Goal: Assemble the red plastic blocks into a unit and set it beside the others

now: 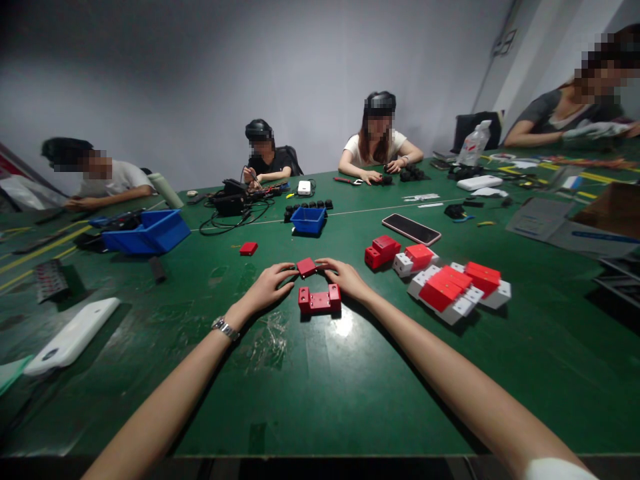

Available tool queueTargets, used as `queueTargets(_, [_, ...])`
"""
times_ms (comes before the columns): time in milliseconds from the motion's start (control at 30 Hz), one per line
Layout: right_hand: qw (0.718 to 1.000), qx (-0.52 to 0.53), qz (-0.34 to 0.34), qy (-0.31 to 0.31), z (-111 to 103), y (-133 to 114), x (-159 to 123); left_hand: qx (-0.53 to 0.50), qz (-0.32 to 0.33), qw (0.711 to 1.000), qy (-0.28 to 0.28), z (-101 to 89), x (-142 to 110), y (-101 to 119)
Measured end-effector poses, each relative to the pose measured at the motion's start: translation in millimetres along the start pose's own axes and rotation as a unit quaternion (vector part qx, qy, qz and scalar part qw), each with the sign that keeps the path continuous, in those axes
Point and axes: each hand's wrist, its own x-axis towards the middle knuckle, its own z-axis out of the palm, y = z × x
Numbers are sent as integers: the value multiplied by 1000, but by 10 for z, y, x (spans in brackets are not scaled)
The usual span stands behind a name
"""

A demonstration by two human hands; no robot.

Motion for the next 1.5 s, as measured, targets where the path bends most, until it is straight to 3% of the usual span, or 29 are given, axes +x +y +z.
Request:
queueTargets(900, [999, 4, 10, 38, -4, -93, -13, 23, -23, 996, -88, -43, -6, 54])
queueTargets(1500, [997, 3, 21, 76, 5, 14, 9, 35, -45, 995, -82, -13, -7, 156])
